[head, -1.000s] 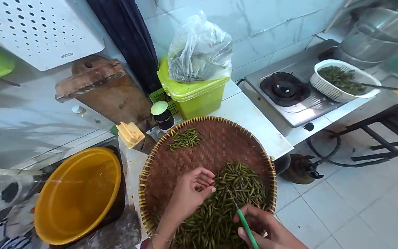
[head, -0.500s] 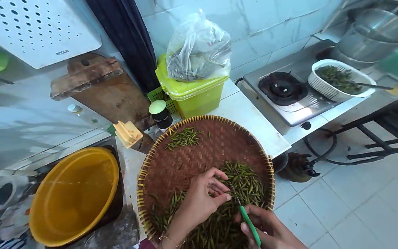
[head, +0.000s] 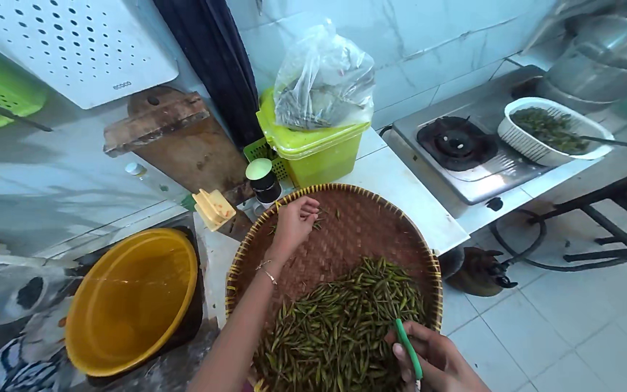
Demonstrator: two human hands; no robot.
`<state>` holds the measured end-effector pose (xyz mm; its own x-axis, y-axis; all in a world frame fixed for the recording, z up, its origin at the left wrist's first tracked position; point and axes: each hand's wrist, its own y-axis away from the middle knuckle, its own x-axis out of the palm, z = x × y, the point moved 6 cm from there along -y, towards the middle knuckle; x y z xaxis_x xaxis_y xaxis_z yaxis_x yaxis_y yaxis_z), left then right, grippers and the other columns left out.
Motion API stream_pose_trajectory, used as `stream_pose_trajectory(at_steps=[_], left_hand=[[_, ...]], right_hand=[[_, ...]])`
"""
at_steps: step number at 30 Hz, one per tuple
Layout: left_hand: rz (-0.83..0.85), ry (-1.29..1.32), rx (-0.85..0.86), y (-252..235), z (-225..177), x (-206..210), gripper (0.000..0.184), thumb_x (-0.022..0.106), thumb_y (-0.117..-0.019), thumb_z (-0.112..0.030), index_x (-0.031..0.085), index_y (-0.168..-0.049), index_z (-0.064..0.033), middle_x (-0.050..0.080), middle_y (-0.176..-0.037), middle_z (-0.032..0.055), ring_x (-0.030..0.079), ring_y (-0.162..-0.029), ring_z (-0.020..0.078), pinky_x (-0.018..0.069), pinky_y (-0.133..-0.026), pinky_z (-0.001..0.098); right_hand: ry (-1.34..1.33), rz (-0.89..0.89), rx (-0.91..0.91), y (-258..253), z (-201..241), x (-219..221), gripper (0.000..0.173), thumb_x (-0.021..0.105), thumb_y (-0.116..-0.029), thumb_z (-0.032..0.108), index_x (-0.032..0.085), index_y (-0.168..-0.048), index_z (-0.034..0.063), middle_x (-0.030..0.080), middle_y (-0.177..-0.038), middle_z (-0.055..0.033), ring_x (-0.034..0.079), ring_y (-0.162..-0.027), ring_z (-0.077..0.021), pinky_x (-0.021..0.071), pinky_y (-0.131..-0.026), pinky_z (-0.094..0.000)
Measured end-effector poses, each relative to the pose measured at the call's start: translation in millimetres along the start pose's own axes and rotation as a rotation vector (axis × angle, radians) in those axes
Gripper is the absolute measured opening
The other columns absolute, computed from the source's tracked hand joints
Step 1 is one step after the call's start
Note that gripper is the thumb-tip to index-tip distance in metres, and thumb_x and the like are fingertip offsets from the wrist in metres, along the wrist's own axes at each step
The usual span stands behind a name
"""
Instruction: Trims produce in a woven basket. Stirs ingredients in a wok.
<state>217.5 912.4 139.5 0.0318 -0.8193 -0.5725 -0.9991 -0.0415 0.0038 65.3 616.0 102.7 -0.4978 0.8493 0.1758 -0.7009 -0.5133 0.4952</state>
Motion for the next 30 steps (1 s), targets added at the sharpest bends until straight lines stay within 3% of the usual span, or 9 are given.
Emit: stream_pose_trajectory(at_steps=[2,6,12,15,18,21,23,27,30], left_hand=[[0.025,0.273,-0.118,1.8,2.6,0.1,0.036,0.069,-0.0942,0.004,0.062,-0.129,-0.0044,0.074,-0.109,0.0136,0.074,-0.086,0.0222,0.0623,-0.078,0.0363],[0.079,0.819,-0.427,10.1,9.4,13.1,0.04,0.054,-0.1023,0.001,0.053,-0.142,-0.0045,0.067,-0.12,0.0141,0.071,-0.093,0.0186,0.0597,-0.085,0.0315],[0.11,0.984,-0.452,21.7,14.2,18.7,0.037,0.047,-0.1041,-0.001,0.055,-0.14,-0.0064,0.062,-0.132,0.0104,0.071,-0.093,0.0154,0.06,-0.083,0.0279],[0.191,0.907,-0.4,48.3,14.8,18.8,0.03,0.052,-0.0993,-0.002,0.06,-0.128,-0.0027,0.066,-0.117,0.0123,0.071,-0.087,0.0207,0.0622,-0.082,0.037],[0.474,0.659,-0.322,100.5,8.7,23.4,0.025,0.065,-0.0917,-0.004,0.065,-0.116,-0.0021,0.07,-0.107,0.011,0.074,-0.083,0.0238,0.0659,-0.077,0.0419],[0.815,0.276,-0.279,139.8,7.7,37.3,0.03,0.069,-0.0943,-0.006,0.066,-0.124,-0.0106,0.069,-0.12,0.0067,0.075,-0.084,0.019,0.0661,-0.075,0.0388],[0.784,0.093,-0.3,136.2,5.4,41.9,0.031,0.068,-0.0963,-0.011,0.067,-0.127,-0.0147,0.068,-0.123,0.0058,0.074,-0.083,0.0173,0.0653,-0.074,0.0377],[0.381,-0.119,-0.234,84.7,9.4,61.7,0.022,0.069,-0.0974,-0.025,0.072,-0.114,-0.0106,0.069,-0.11,0.0077,0.07,-0.087,0.0168,0.0607,-0.081,0.0355],[0.462,-0.308,-0.247,65.6,27.2,92.8,0.03,0.073,-0.0943,-0.03,0.07,-0.118,-0.0112,0.066,-0.115,0.0109,0.067,-0.097,0.0242,0.0565,-0.088,0.0436]], right_hand=[[-0.011,-0.005,-0.019,0.8,-0.4,-1.2,0.026,0.065,-0.1019,0.021,0.063,-0.121,0.0044,0.072,-0.086,-0.0058,0.069,-0.069,-0.0158,0.0562,-0.054,-0.0317],[-0.028,-0.004,-0.004,2.9,-2.1,-3.6,0.025,0.064,-0.1022,0.021,0.063,-0.121,0.0046,0.072,-0.085,-0.0056,0.069,-0.069,-0.0153,0.0561,-0.055,-0.0308],[-0.005,0.015,-0.011,-0.2,1.8,-2.6,0.026,0.065,-0.1019,0.021,0.063,-0.121,0.0046,0.072,-0.083,-0.0055,0.069,-0.068,-0.0156,0.0566,-0.055,-0.0312],[-0.001,-0.001,-0.011,1.4,3.4,-6.2,0.027,0.066,-0.1011,0.023,0.063,-0.122,0.0052,0.072,-0.085,-0.0046,0.069,-0.068,-0.015,0.0567,-0.054,-0.0307],[0.007,-0.02,-0.034,3.4,2.5,-13.8,0.028,0.066,-0.1013,0.023,0.064,-0.123,0.0052,0.072,-0.085,-0.0048,0.069,-0.068,-0.0153,0.0558,-0.053,-0.0303],[0.013,-0.036,-0.027,3.6,-0.1,-19.0,0.029,0.066,-0.1011,0.024,0.064,-0.122,0.0055,0.072,-0.083,-0.0054,0.068,-0.067,-0.0152,0.0542,-0.051,-0.0295],[0.019,-0.031,-0.014,1.4,-0.2,-18.1,0.028,0.067,-0.1009,0.025,0.063,-0.122,0.0063,0.071,-0.084,-0.005,0.068,-0.067,-0.0153,0.0545,-0.051,-0.0295],[0.04,0.006,-0.029,-6.3,6.6,-10.1,0.029,0.067,-0.1005,0.024,0.063,-0.123,0.0065,0.071,-0.083,-0.0048,0.067,-0.066,-0.0147,0.0545,-0.051,-0.0292],[0.038,0.016,-0.059,-6.1,13.4,-4.4,0.028,0.067,-0.1001,0.022,0.063,-0.122,0.0053,0.07,-0.082,-0.0049,0.067,-0.064,-0.0146,0.0548,-0.052,-0.029]])
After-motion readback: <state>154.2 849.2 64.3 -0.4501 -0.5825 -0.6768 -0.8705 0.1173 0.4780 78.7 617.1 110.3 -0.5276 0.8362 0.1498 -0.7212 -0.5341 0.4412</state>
